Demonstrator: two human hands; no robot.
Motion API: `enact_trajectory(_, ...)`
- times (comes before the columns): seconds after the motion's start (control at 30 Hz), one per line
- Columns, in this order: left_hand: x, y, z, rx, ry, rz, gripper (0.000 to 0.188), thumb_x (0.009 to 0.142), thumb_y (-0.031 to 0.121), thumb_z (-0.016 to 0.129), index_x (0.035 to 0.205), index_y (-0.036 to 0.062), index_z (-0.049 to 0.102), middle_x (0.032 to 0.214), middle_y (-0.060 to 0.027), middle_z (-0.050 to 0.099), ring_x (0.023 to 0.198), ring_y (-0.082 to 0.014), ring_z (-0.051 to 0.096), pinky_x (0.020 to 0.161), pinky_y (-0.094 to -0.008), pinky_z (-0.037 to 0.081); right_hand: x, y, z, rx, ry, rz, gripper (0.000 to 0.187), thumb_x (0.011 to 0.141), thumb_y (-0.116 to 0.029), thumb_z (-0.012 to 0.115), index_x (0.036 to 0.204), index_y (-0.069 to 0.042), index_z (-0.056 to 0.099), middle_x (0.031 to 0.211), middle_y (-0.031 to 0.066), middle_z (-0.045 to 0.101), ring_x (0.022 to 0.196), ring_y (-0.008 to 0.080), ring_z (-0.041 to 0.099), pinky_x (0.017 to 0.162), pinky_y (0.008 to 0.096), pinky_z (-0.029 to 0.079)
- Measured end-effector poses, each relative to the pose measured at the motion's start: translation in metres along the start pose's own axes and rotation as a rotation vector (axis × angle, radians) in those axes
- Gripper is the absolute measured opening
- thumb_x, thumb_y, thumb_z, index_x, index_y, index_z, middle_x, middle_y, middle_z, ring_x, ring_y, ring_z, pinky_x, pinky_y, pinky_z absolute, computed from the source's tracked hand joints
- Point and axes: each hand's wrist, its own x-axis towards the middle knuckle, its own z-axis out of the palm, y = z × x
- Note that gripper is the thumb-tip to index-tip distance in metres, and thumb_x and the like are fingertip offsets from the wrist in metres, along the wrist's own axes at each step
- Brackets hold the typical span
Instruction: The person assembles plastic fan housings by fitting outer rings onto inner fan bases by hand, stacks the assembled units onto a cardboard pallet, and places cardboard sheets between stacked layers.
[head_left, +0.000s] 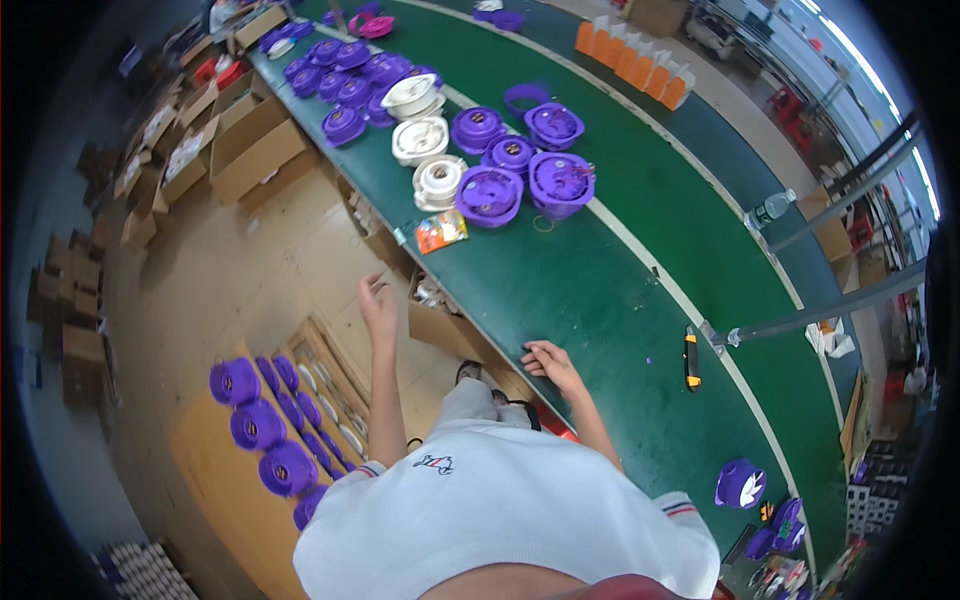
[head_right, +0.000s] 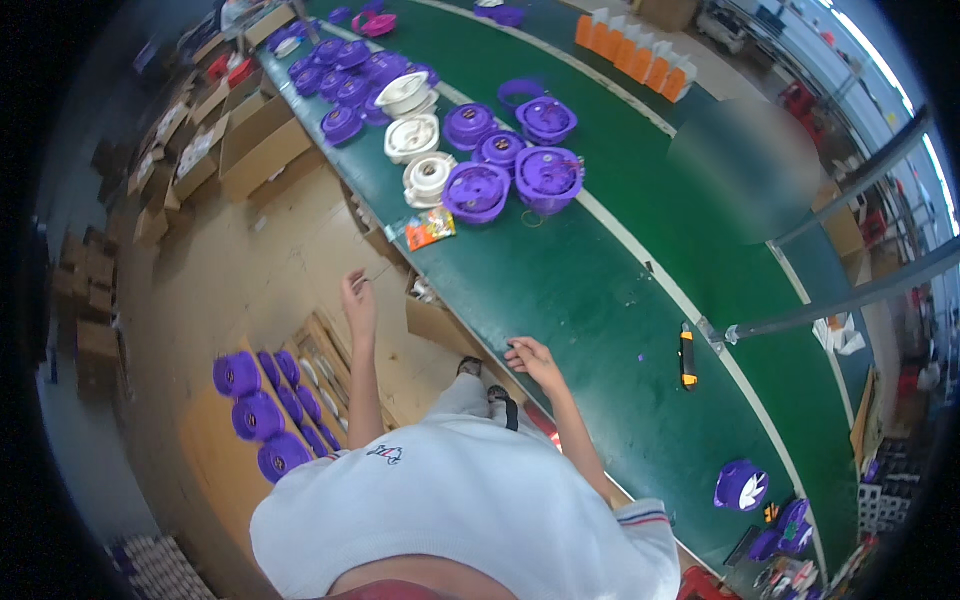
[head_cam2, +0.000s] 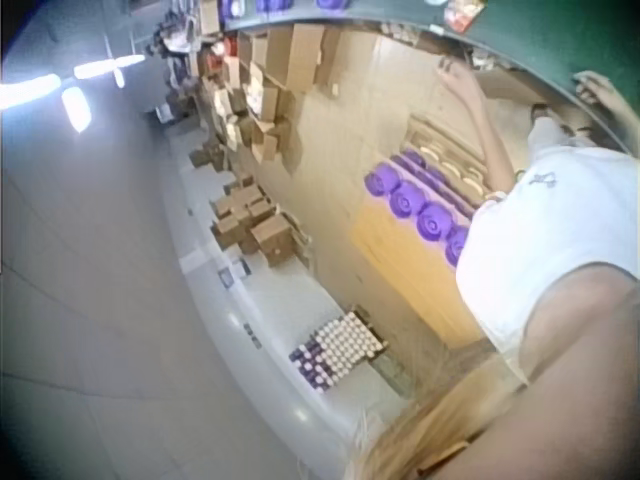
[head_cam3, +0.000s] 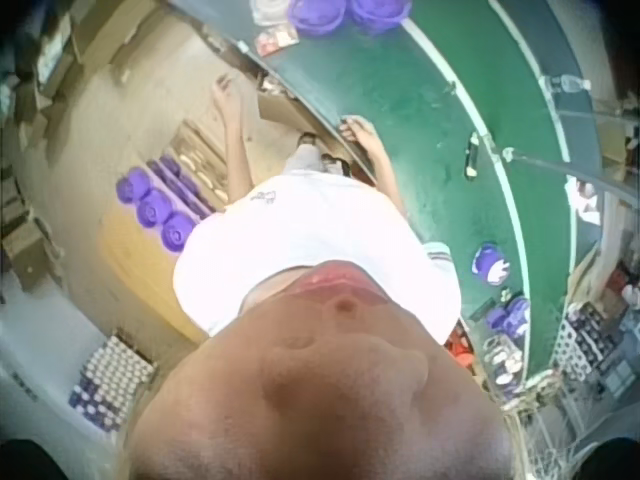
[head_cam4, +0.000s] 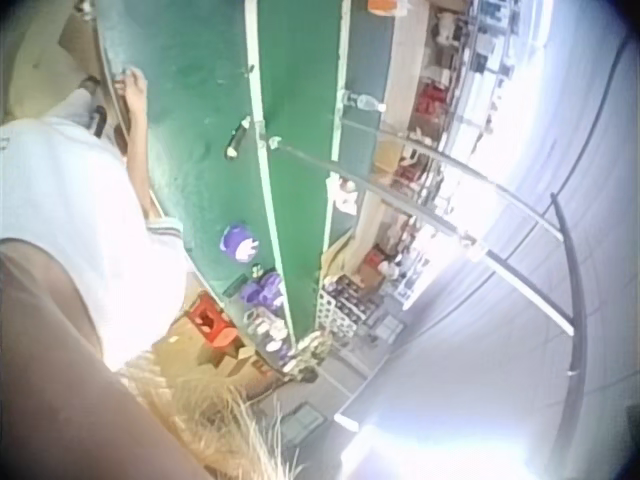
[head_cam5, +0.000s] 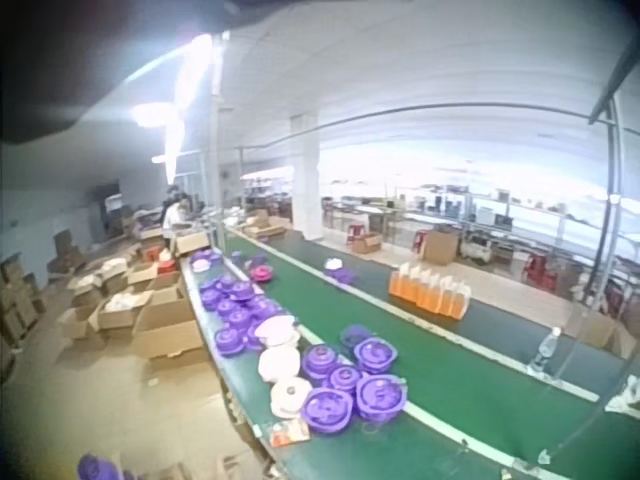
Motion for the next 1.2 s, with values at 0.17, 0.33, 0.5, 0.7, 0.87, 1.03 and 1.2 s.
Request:
enact_trajectory(0.17,0.054,0.037,0.111,-0.047,-0.291,0.064,0.029,0.078,0.001,0.047,0.108,0.0014,0.048,0.106,-0.0121,0.051,0.096,-0.022,0.053,0.079,-0.0324,0.045,0.001,-0.012,-0.044,0.075,0.305,0.004,0.027,0.09,-0.023,0.044,0.108,-0.005,0.053,0.089,0.0066,0.061,0.076,0.0118,0.058,0.068,0.0238,0.047)
enact_trajectory(0.33,0.133,0.038,0.2,0.089,-0.504,0.317,0.036,0.079,0.0,0.046,0.115,0.0018,0.046,0.111,-0.0151,0.049,0.091,-0.0231,0.056,0.078,-0.0306,0.047,0.041,-0.054,-0.094,0.089,0.505,-0.098,0.026,0.09,-0.025,0.044,0.106,-0.006,0.054,0.087,0.0065,0.061,0.072,0.0126,0.057,0.064,0.0259,0.047)
enact_trajectory(0.5,0.227,0.026,0.305,0.138,-0.529,0.322,0.037,0.078,0.002,0.048,0.115,0.001,0.046,0.111,-0.0179,0.05,0.089,-0.0235,0.057,0.076,-0.0299,0.047,0.125,-0.167,-0.135,-0.031,0.691,-0.279,0.028,0.088,-0.026,0.048,0.105,-0.005,0.055,0.089,0.0073,0.061,0.075,0.0129,0.056,0.067,0.0259,0.045)
enact_trajectory(0.7,0.293,-0.004,0.436,0.414,-0.498,0.311,0.051,0.075,0.012,0.054,0.115,-0.0139,0.036,0.107,-0.0328,0.044,0.1,-0.041,0.046,0.087,-0.0406,0.04,0.272,-0.235,-0.211,-0.403,0.803,-0.469,0.033,0.085,-0.026,0.052,0.107,-0.001,0.053,0.09,0.0099,0.06,0.078,0.016,0.058,0.07,0.0274,0.045)
enact_trajectory(0.87,0.328,-0.037,0.497,0.4,-0.421,0.169,0.057,0.073,0.015,0.059,0.109,-0.021,0.034,0.108,-0.0357,0.041,0.102,-0.044,0.044,0.086,-0.0442,0.04,0.378,-0.238,-0.225,-0.193,0.638,0.039,0.052,0.084,-0.037,0.051,0.113,0.006,0.041,0.09,0.0198,0.059,0.076,0.0247,0.062,0.064,0.0343,0.05)
enact_trajectory(1.03,0.32,-0.035,0.528,0.056,-0.696,-0.274,0.041,0.072,0.004,0.055,0.102,-0.02,0.04,0.104,-0.0334,0.048,0.083,-0.0349,0.059,0.051,-0.0348,0.056,0.427,-0.196,-0.242,-0.353,0.88,-0.053,0.048,0.087,-0.03,0.043,0.113,0.008,0.029,0.093,0.0312,0.056,0.079,0.0385,0.061,0.059,0.0424,0.052)
enact_trajectory(1.2,0.304,0.0,0.502,-0.176,-0.612,-0.469,0.047,0.072,0.001,0.051,0.114,-0.0005,0.03,0.102,-0.0181,0.047,0.089,-0.0241,0.056,0.062,-0.037,0.057,0.363,-0.232,-0.235,-0.474,0.795,-0.288,0.032,0.087,-0.023,0.045,0.103,0.004,0.038,0.092,0.0267,0.055,0.088,0.0367,0.056,0.077,0.0392,0.043)
